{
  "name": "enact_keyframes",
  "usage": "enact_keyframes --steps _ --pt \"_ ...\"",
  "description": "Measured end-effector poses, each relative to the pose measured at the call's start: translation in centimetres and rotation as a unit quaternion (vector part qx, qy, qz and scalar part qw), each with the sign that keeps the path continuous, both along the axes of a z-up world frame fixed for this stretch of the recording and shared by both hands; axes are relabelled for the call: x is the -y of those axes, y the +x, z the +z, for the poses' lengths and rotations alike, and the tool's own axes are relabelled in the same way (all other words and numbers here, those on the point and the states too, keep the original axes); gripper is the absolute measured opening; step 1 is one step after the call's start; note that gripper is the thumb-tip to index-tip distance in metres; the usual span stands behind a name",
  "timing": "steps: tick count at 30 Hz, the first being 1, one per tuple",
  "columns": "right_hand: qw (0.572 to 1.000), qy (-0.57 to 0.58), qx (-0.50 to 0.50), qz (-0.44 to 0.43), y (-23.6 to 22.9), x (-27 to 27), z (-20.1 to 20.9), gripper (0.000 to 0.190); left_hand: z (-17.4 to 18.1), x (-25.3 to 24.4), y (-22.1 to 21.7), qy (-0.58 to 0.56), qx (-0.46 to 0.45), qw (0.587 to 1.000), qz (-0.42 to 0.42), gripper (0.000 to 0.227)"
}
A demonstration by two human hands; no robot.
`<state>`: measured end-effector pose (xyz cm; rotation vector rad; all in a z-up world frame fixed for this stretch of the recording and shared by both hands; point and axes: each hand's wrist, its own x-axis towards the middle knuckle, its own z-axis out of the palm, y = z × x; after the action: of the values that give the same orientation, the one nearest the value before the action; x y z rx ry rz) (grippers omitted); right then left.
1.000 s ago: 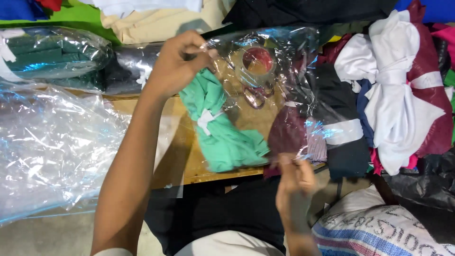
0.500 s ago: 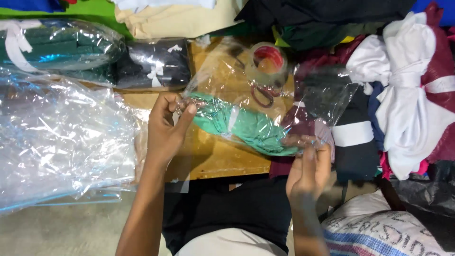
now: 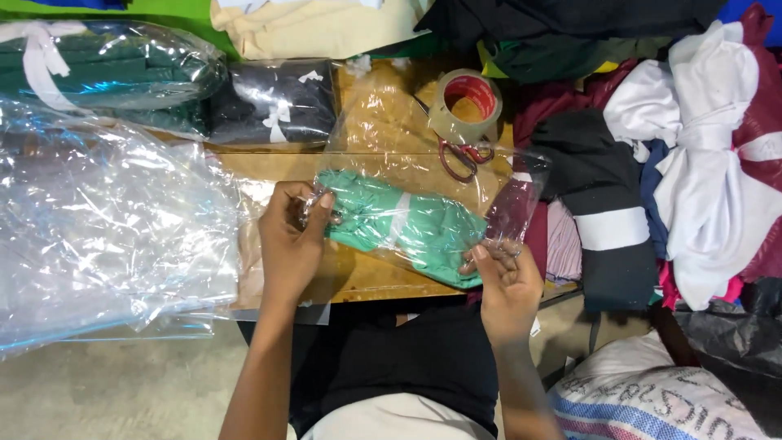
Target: Folding a piece of green fabric, placing it inside a plastic bag, and sealing the bag with tape and scissors.
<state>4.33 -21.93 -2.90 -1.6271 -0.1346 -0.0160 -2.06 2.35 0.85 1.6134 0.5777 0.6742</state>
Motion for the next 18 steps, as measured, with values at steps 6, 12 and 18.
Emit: enact_keyframes --steps 6,12,18 --pt "0.999 -0.025 0.001 0.028 0.3 -0.1 2.3 0.019 -1.2 -1.1 -0.8 -0.009 0.011 0.999 -0.042 0.013" --pt "0.990 -0.096 0.094 -0.050 0.6 0.1 -0.5 0.014 -3.5 -2.2 0.1 0.067 0.027 0.995 -0.076 0.017" --pt "0.986 -0.134 0.100 -0.008 0.9 -1.9 1.2 0.024 -1.6 -3.3 2.8 0.145 0.041 0.981 -0.118 0.026"
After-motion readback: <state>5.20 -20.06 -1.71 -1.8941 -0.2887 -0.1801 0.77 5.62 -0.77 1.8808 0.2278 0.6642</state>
